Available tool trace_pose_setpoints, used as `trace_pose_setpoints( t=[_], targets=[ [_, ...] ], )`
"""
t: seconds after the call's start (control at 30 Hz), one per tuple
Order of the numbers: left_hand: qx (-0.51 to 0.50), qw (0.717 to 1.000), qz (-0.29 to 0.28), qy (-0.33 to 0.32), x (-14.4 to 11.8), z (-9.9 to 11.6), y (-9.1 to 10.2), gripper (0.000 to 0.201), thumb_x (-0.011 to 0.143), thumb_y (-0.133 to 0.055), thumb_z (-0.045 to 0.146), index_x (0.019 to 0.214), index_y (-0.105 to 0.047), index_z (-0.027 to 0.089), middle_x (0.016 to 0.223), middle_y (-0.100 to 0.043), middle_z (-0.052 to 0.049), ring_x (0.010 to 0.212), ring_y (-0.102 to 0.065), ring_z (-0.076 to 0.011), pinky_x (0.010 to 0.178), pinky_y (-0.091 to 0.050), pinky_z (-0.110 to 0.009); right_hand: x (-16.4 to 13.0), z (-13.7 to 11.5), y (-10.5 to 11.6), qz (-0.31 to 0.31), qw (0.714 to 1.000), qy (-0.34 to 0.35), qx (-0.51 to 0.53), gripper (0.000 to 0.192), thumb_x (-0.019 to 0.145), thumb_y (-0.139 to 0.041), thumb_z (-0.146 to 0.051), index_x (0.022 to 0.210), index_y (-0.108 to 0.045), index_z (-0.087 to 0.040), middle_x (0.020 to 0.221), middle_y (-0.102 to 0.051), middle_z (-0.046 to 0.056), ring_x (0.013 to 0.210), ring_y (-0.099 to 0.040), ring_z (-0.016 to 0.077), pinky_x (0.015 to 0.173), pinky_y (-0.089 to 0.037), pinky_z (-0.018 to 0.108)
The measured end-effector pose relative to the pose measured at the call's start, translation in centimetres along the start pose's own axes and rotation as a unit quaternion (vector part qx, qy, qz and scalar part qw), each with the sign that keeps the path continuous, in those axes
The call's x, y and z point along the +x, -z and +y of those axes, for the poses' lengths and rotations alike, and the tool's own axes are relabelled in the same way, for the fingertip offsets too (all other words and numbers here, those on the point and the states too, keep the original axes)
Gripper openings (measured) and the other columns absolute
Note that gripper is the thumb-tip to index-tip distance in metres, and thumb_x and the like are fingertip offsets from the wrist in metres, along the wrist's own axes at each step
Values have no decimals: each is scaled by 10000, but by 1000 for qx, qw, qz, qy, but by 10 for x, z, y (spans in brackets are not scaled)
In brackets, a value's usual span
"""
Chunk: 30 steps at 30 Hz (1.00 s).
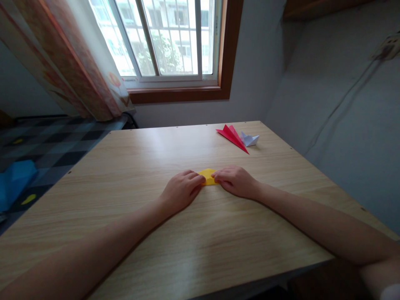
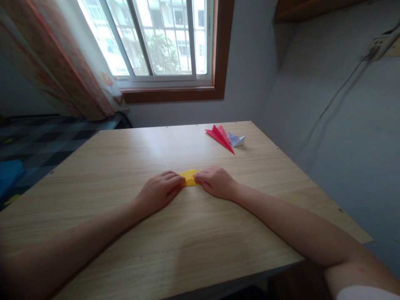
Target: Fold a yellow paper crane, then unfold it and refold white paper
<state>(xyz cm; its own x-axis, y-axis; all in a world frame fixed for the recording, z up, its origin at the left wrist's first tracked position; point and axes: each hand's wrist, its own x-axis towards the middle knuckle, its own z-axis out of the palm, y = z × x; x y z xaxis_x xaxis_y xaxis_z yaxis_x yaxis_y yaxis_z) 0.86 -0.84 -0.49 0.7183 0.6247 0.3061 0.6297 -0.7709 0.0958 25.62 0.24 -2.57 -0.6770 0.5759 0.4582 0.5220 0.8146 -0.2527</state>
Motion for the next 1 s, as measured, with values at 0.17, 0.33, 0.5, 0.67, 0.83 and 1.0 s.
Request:
trace_pose_setpoints(
  t=[0.17,0.33,0.5,0.67,0.83,1.0],
  targets=[
    [-1,1000,-1,-19,1,-1,1,163,961,-515,229,977,-675,203,971,-723,-37,946,-631,-213,830,-510,-342,0,0,0,8,1000,8,15,195,861,-542,-90,933,-682,-206,1074,-760,55,1003,-712,202,911,-532,340],
    [-5,1000,3,-24,1,-1,1,170,951,-544,225,997,-706,210,1004,-735,-31,933,-636,-210,820,-518,-342,0,-3,1,11,1000,-5,0,210,829,-534,-79,922,-680,-199,1054,-762,70,964,-718,207,871,-547,336],
    [-9,999,9,-35,1,-1,2,196,961,-530,233,1005,-719,209,1003,-737,-37,921,-635,-203,815,-522,-340,-2,-1,3,18,999,34,16,277,839,-516,-91,1005,-711,-199,1102,-752,71,990,-713,198,897,-545,342],
    [-10,999,7,-38,1,-2,1,221,974,-502,247,1020,-716,214,1012,-731,-46,932,-634,-204,818,-522,-345,-3,2,6,-6,999,40,9,293,884,-523,-152,1023,-751,-272,1156,-734,36,1029,-698,195,933,-530,362],
    [-21,999,7,-37,1,-1,2,214,971,-503,235,1016,-711,218,1009,-726,-47,932,-626,-203,829,-511,-348,-1,1,6,-8,999,38,26,298,860,-541,-111,997,-755,-267,1125,-738,42,1005,-689,198,939,-523,380],
    [-42,998,8,-39,2,-4,2,196,957,-519,207,1008,-708,214,993,-714,-47,931,-612,-198,831,-503,-339,2,-2,4,32,996,3,83,283,833,-539,-71,964,-742,-218,1057,-747,63,964,-685,187,903,-537,349]
  ],
)
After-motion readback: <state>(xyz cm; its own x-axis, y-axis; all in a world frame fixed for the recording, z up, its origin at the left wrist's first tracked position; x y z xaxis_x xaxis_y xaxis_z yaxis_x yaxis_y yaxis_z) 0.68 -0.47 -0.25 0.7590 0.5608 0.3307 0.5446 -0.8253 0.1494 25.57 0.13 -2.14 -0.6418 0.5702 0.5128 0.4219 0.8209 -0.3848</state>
